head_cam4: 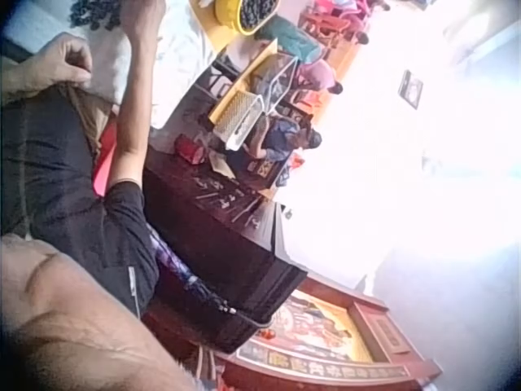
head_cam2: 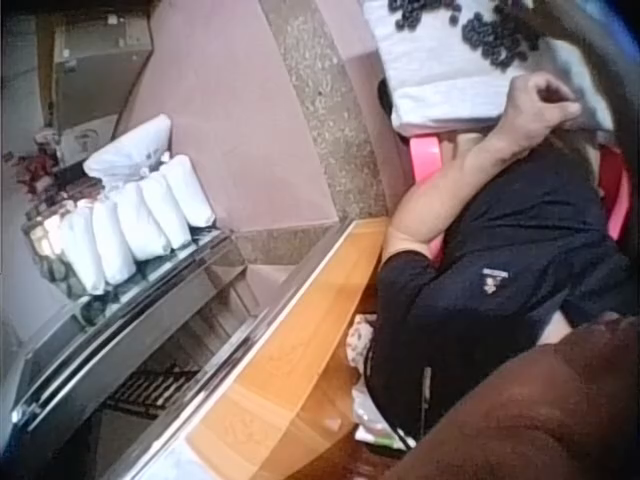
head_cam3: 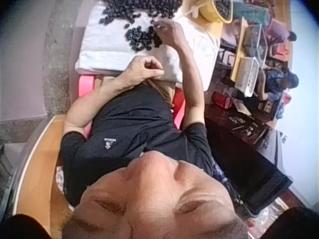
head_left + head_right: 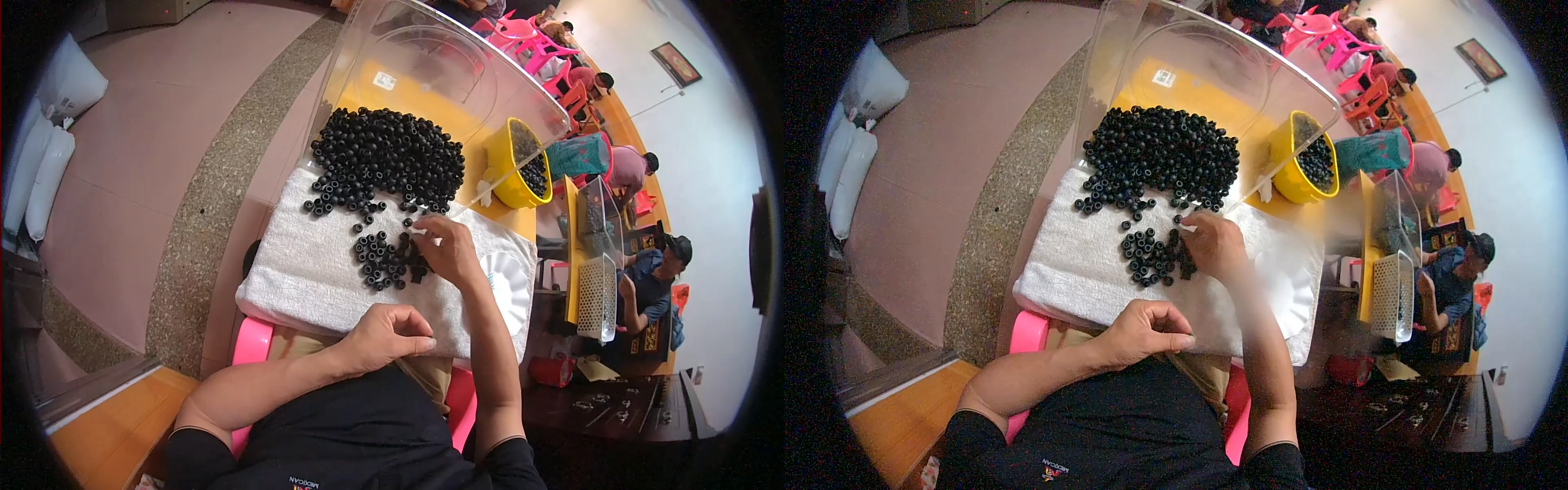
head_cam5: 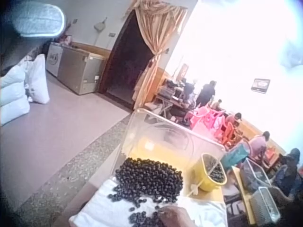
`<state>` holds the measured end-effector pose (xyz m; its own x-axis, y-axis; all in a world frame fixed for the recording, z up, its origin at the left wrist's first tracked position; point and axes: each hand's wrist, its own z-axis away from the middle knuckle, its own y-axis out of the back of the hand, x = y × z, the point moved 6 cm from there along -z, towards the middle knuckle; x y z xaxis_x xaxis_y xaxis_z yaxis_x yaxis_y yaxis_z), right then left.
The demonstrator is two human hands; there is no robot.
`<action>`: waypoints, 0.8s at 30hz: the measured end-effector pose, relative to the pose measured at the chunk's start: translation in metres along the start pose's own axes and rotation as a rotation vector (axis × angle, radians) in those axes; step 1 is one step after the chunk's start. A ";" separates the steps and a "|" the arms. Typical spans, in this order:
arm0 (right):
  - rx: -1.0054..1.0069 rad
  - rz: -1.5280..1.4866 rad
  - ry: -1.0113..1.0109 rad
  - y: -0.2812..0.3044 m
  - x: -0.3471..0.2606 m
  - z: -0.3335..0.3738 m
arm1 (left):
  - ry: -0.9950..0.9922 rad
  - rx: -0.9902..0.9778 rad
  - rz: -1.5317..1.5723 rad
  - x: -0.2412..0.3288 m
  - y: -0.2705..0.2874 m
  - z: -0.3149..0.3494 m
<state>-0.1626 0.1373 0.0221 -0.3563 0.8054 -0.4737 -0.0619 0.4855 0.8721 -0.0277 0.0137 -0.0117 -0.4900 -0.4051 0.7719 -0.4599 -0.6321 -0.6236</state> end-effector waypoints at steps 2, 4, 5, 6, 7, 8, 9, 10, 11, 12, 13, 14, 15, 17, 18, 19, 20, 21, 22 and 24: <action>0.084 -0.060 0.019 0.004 0.007 -0.001 | 0.005 -0.002 -0.002 0.000 -0.001 0.000; 0.256 0.110 0.119 0.015 0.004 -0.005 | 0.008 -0.002 -0.002 -0.001 -0.001 0.000; 0.244 0.174 0.077 0.013 0.006 -0.007 | 0.008 -0.003 -0.003 -0.001 -0.001 -0.001; 0.246 0.174 0.077 0.011 0.004 -0.009 | 0.009 -0.005 -0.007 -0.002 0.000 -0.001; 0.226 0.257 0.093 0.009 0.001 -0.011 | 0.009 -0.005 -0.010 -0.002 0.000 -0.001; 0.205 0.339 0.109 0.006 -0.002 -0.012 | 0.009 -0.005 -0.010 -0.002 0.000 -0.001; 0.205 0.339 0.109 0.006 -0.004 -0.013 | 0.007 -0.001 -0.006 -0.002 0.000 -0.001; 0.138 0.316 0.093 0.001 -0.005 -0.013 | 0.006 0.005 -0.001 -0.002 0.001 -0.001; 0.071 0.293 0.076 -0.004 -0.004 -0.014 | 0.006 0.006 0.000 -0.001 0.001 -0.001; 0.069 0.293 0.077 -0.004 -0.004 -0.014 | 0.008 0.007 0.002 -0.001 0.002 -0.001; 0.029 0.217 0.039 -0.006 -0.002 -0.014 | 0.011 0.007 0.005 -0.001 0.002 0.000; -0.010 0.141 0.001 -0.009 0.001 -0.013 | 0.012 0.008 0.007 0.000 0.002 0.000; -0.012 0.140 0.002 -0.010 0.003 -0.013 | 0.010 0.007 0.003 0.000 0.002 0.000; 0.131 0.024 -0.013 -0.001 0.009 -0.011 | 0.008 0.001 -0.002 0.001 0.000 0.000; 0.132 0.025 -0.013 -0.002 0.012 -0.011 | 0.008 -0.003 -0.006 0.001 0.000 0.000; 0.182 0.099 0.043 0.001 0.010 -0.010 | 0.008 -0.005 -0.010 0.001 0.000 0.000; 0.232 0.173 0.100 0.004 0.007 -0.009 | 0.007 -0.006 -0.011 0.001 0.000 0.000; 0.234 0.174 0.100 0.005 0.008 -0.009 | 0.006 -0.006 -0.004 0.001 0.000 -0.001; 0.150 0.190 0.096 0.002 0.006 -0.010 | 0.006 -0.002 0.005 0.000 0.001 0.000; 0.066 0.206 0.093 -0.001 0.004 -0.012 | 0.003 0.000 0.008 0.000 0.001 0.000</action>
<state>-0.1748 0.1358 0.0210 -0.4394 0.8565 -0.2708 0.0812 0.3381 0.9376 -0.0285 0.0133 -0.0127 -0.4960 -0.4076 0.7667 -0.4558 -0.6293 -0.6295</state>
